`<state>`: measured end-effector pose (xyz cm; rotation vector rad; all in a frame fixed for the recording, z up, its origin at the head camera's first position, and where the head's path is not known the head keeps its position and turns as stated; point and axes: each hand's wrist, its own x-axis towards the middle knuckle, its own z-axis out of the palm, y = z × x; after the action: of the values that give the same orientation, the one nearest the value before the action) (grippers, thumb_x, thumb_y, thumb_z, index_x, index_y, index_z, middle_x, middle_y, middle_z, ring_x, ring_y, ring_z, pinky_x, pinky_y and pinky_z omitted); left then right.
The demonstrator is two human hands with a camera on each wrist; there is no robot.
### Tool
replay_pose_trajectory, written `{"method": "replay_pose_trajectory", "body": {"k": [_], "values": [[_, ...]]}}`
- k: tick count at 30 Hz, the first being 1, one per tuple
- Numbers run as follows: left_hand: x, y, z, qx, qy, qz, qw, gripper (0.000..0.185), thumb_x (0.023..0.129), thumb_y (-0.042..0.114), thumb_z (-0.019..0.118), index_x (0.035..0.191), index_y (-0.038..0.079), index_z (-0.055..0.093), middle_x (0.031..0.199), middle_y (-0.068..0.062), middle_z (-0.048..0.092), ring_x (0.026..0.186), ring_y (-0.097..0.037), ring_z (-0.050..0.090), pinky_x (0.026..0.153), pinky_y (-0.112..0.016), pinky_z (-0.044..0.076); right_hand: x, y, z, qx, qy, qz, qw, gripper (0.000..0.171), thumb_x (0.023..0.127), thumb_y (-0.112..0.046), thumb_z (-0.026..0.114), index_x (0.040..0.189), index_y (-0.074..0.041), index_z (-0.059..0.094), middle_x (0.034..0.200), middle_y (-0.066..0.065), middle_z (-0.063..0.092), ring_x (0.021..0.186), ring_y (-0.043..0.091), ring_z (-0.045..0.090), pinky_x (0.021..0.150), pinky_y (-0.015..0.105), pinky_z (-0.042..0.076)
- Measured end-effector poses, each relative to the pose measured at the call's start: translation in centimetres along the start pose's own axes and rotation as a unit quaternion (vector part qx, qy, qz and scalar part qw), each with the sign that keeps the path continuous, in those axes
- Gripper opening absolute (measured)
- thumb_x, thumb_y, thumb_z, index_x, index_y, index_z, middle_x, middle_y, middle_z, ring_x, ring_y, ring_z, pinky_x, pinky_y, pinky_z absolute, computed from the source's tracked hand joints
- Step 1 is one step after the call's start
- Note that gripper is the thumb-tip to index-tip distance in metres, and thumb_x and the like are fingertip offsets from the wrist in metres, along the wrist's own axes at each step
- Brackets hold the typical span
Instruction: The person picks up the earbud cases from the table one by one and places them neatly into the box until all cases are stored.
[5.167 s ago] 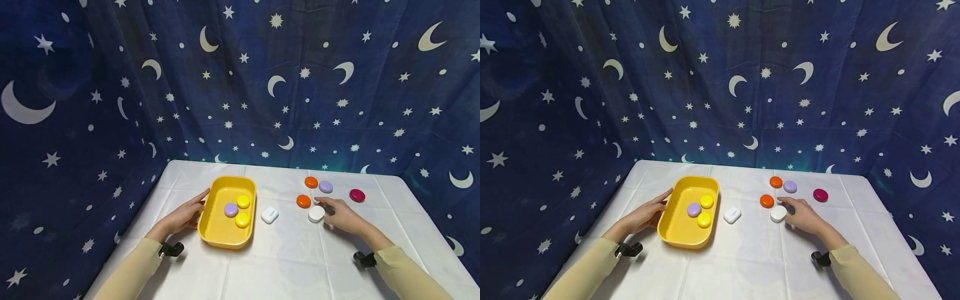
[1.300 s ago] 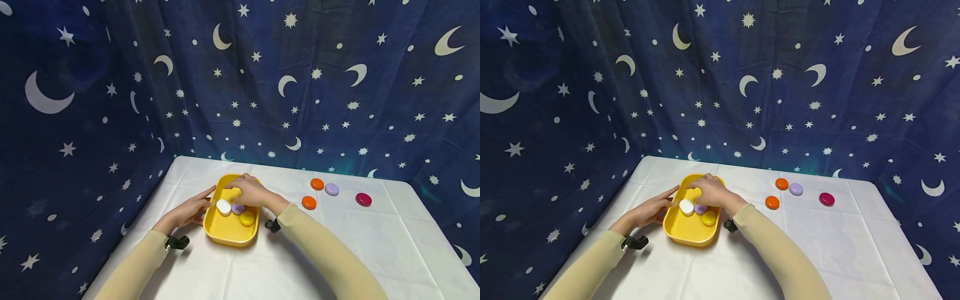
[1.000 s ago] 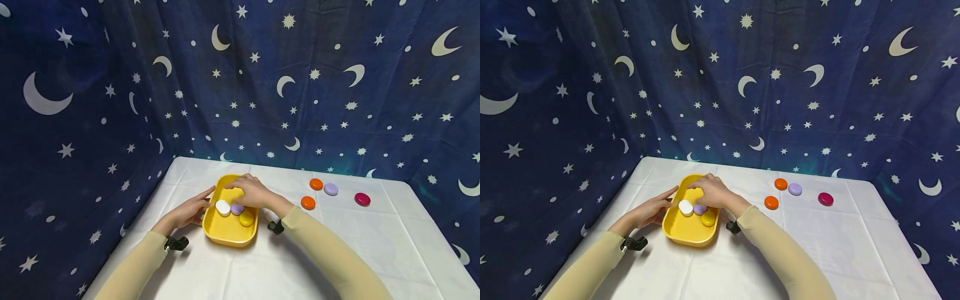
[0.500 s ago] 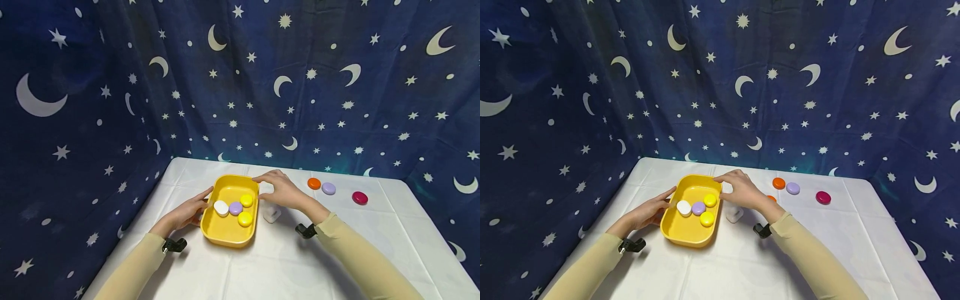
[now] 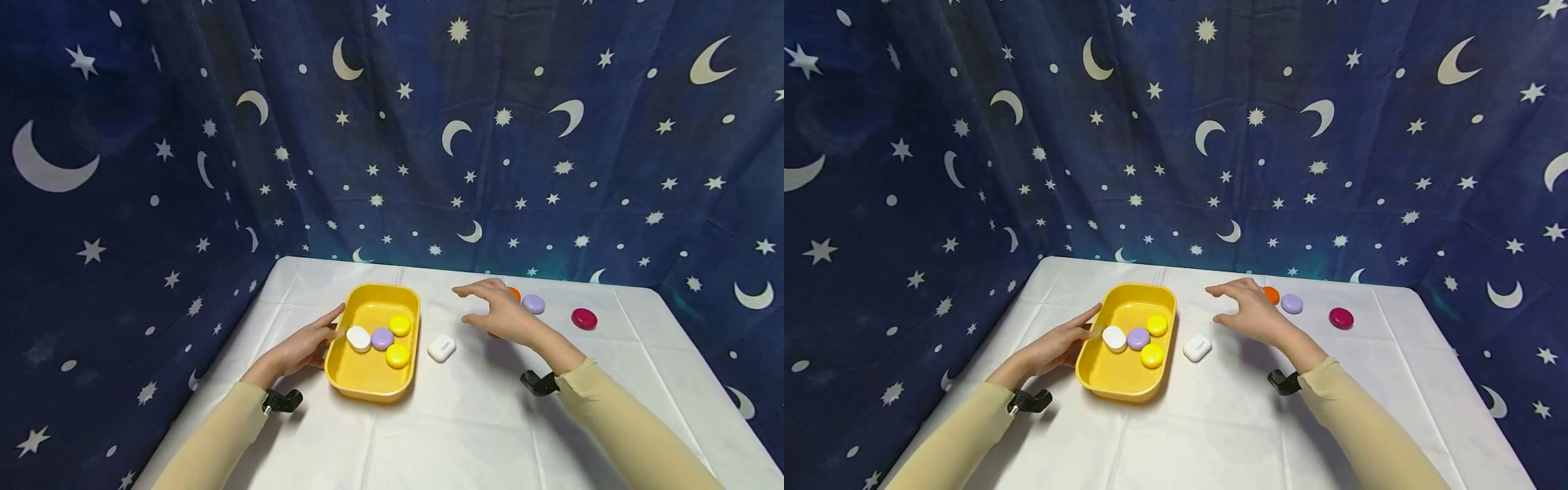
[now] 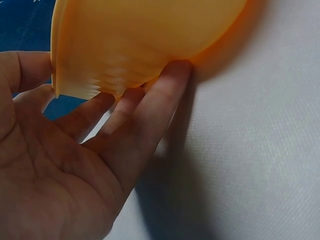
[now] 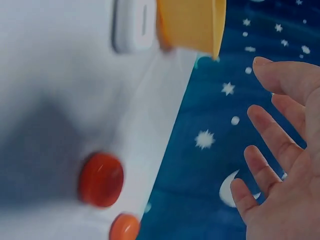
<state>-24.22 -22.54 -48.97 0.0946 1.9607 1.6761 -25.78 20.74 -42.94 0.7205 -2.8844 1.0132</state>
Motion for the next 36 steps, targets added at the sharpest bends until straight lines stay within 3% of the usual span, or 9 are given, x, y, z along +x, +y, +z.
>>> {"method": "replay_pose_trajectory", "body": {"k": [9, 15, 17, 22, 27, 36], "values": [[0.1, 0.2, 0.0, 0.009, 0.002, 0.006, 0.9999, 0.069, 0.104, 0.019, 0.049, 0.164, 0.038, 0.02, 0.167, -0.015, 0.02, 0.112, -0.03, 0.056, 0.075, -0.041, 0.06, -3.2, 4.7, -2.9, 0.001, 0.032, 0.079, 0.996, 0.053, 0.093, -0.032, 0.075, 0.143, -0.019, 0.061, 0.138, 0.008, 0.059, 0.134, 0.036, 0.036, 0.103, 0.064, 0.037], [0.0, 0.2, -0.1, 0.007, -0.005, 0.008, 0.9999, 0.068, 0.105, 0.019, 0.047, 0.164, 0.038, 0.019, 0.167, -0.016, 0.02, 0.112, -0.03, 0.058, 0.077, -0.042, 0.06, -5.3, 6.9, -5.2, -0.015, 0.051, 0.116, 0.992, 0.064, 0.095, -0.045, 0.07, 0.148, -0.012, 0.055, 0.147, 0.019, 0.051, 0.139, 0.045, 0.029, 0.105, 0.071, 0.029], [0.0, 0.1, -0.1, 0.004, -0.007, 0.009, 0.9999, 0.069, 0.105, 0.019, 0.047, 0.164, 0.038, 0.019, 0.167, -0.016, 0.02, 0.11, -0.03, 0.058, 0.076, -0.041, 0.06, -5.9, 7.6, -5.9, -0.026, 0.057, 0.123, 0.99, 0.066, 0.096, -0.046, 0.068, 0.15, -0.01, 0.053, 0.147, 0.02, 0.051, 0.137, 0.046, 0.03, 0.102, 0.07, 0.032], [-0.1, 0.1, -0.2, 0.004, -0.005, 0.008, 0.9999, 0.068, 0.105, 0.019, 0.047, 0.164, 0.039, 0.019, 0.169, -0.012, 0.013, 0.112, -0.03, 0.057, 0.075, -0.04, 0.059, -7.3, 9.7, -6.9, -0.049, 0.089, 0.126, 0.987, 0.064, 0.098, -0.037, 0.068, 0.15, -0.005, 0.049, 0.14, 0.024, 0.056, 0.13, 0.048, 0.034, 0.095, 0.065, 0.039], [-0.2, 0.0, -0.1, 0.008, -0.006, 0.007, 0.9999, 0.067, 0.106, 0.022, 0.048, 0.164, 0.04, 0.019, 0.17, -0.011, 0.012, 0.114, -0.031, 0.058, 0.077, -0.04, 0.059, -8.4, 11.9, -7.6, -0.07, 0.112, 0.147, 0.98, 0.065, 0.1, -0.035, 0.066, 0.151, -0.001, 0.046, 0.137, 0.029, 0.056, 0.129, 0.055, 0.032, 0.097, 0.072, 0.029], [0.0, -0.5, -0.1, -0.004, -0.015, 0.015, 0.9998, 0.069, 0.105, 0.022, 0.049, 0.165, 0.036, 0.018, 0.161, -0.022, 0.029, 0.106, -0.029, 0.063, 0.078, -0.044, 0.06, -9.7, 14.3, -8.0, -0.075, 0.146, 0.214, 0.963, 0.066, 0.101, -0.031, 0.062, 0.154, 0.001, 0.04, 0.141, 0.034, 0.048, 0.129, 0.059, 0.026, 0.095, 0.075, 0.026]]}}
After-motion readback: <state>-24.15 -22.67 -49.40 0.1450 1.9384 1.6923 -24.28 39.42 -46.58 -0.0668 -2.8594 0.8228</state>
